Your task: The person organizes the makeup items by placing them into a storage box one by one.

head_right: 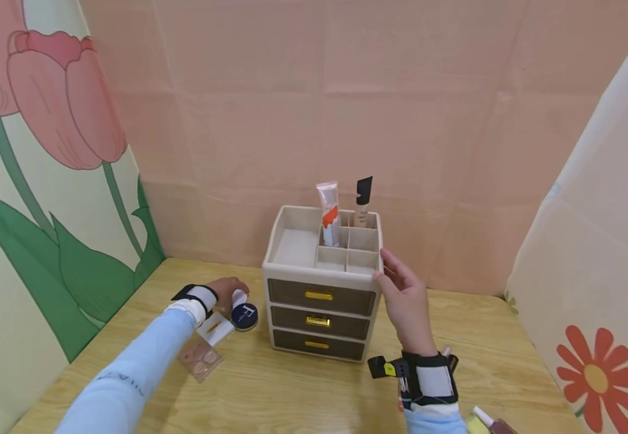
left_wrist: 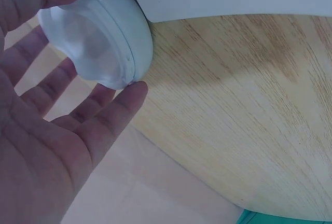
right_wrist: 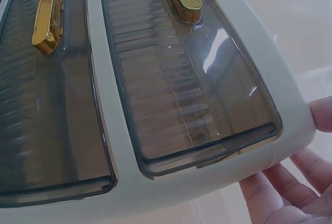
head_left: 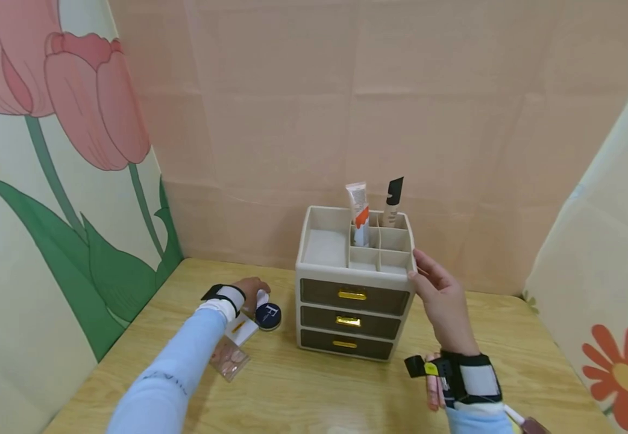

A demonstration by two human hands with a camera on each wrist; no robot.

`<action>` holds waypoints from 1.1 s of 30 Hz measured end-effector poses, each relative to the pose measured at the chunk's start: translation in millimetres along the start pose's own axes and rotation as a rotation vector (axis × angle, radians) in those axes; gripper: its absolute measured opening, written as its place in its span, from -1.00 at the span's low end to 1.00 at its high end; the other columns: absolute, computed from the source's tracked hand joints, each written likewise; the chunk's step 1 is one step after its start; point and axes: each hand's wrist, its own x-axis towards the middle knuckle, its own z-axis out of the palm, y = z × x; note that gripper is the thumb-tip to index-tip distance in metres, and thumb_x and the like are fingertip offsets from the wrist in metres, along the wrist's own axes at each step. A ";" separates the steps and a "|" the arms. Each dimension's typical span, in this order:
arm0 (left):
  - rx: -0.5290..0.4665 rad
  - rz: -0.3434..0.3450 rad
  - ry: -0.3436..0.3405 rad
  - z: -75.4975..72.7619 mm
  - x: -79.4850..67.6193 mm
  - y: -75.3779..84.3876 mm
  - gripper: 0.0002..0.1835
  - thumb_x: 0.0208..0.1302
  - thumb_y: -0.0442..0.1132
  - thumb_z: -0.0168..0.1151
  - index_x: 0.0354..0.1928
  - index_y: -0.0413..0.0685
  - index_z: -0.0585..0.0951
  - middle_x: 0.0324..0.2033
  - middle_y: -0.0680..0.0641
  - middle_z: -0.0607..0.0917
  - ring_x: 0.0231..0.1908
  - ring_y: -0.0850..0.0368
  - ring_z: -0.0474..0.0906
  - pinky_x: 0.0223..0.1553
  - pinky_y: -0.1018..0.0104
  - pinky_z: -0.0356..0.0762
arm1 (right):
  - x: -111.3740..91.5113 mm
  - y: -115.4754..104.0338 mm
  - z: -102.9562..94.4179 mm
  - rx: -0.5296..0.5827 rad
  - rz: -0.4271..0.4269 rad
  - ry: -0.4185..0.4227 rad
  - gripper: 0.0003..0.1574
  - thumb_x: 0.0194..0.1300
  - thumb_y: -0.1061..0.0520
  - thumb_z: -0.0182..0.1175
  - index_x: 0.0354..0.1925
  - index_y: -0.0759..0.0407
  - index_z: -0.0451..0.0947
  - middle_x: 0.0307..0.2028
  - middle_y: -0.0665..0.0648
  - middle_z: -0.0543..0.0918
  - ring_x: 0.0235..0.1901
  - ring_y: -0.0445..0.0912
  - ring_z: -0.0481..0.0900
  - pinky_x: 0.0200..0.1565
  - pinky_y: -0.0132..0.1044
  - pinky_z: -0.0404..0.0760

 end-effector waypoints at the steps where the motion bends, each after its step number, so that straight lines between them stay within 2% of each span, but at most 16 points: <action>1: -0.002 -0.001 -0.001 -0.5 -0.5 0.9 -0.29 -0.21 -0.53 0.52 0.11 0.05 0.64 0.03 -0.10 0.58 0.06 -0.09 0.49 0.10 0.06 0.46 | -0.1 -0.1 0.1 0.003 -0.004 0.001 -0.36 0.45 0.04 0.08 0.43 0.07 0.26 0.37 0.18 0.32 0.26 0.07 0.36 0.02 -0.47 0.50; 4: -0.001 0.012 0.005 -0.8 -1.9 1.5 -0.31 -0.22 -0.52 0.52 0.10 0.02 0.64 0.00 -0.11 0.60 0.04 -0.10 0.51 0.09 0.04 0.46 | -0.1 0.3 0.6 0.012 -0.009 0.000 -0.36 0.45 0.04 0.08 0.43 0.08 0.26 0.37 0.18 0.32 0.25 0.07 0.37 0.02 -0.47 0.50; 11: 0.067 0.090 0.039 2.6 -4.5 -9.1 -0.35 -0.22 -0.43 0.55 0.07 -0.03 0.64 -0.05 -0.09 0.63 -0.03 -0.06 0.55 0.04 0.07 0.50 | 0.1 3.5 2.3 0.015 -0.008 -0.010 -0.36 0.46 0.03 0.07 0.43 0.07 0.25 0.37 0.17 0.32 0.25 0.07 0.37 0.05 -0.42 0.48; 15: 0.052 0.111 0.041 -5.3 -7.4 -9.5 -0.27 -0.31 -0.44 0.55 0.10 -0.06 0.62 -0.08 -0.09 0.61 -0.09 -0.05 0.55 -0.03 0.07 0.52 | -0.3 3.4 1.3 0.008 -0.016 -0.003 -0.35 0.46 0.02 0.07 0.43 0.07 0.24 0.37 0.17 0.32 0.26 0.07 0.36 0.06 -0.41 0.48; 22: 0.055 0.107 0.023 -42.0 -19.4 -1.4 -0.24 -0.26 -0.48 0.53 0.15 -0.06 0.58 -0.03 -0.13 0.58 -0.05 -0.07 0.51 -0.02 0.07 0.52 | 2.3 3.4 1.7 0.015 -0.014 0.003 -0.35 0.46 0.03 0.06 0.43 0.10 0.24 0.36 0.19 0.32 0.24 0.05 0.38 0.04 -0.45 0.49; 29: 0.073 0.197 0.044 -87.9 -37.7 5.6 -0.25 -0.26 -0.52 0.49 0.15 -0.14 0.57 -0.04 -0.14 0.56 -0.05 -0.12 0.50 -0.02 0.02 0.52 | 5.1 3.3 6.0 0.019 -0.009 0.009 -0.37 0.46 0.05 0.05 0.43 0.11 0.24 0.36 0.19 0.34 0.24 0.07 0.38 0.05 -0.43 0.49; 33: 0.112 0.255 0.053 -119.8 -57.0 20.8 -0.28 -0.24 -0.53 0.48 0.14 -0.14 0.57 -0.06 -0.16 0.56 -0.06 -0.16 0.51 -0.05 0.00 0.55 | 4.5 1.9 6.6 0.015 -0.007 0.006 -0.37 0.47 0.04 0.04 0.44 0.09 0.23 0.36 0.18 0.33 0.25 0.08 0.37 0.06 -0.41 0.48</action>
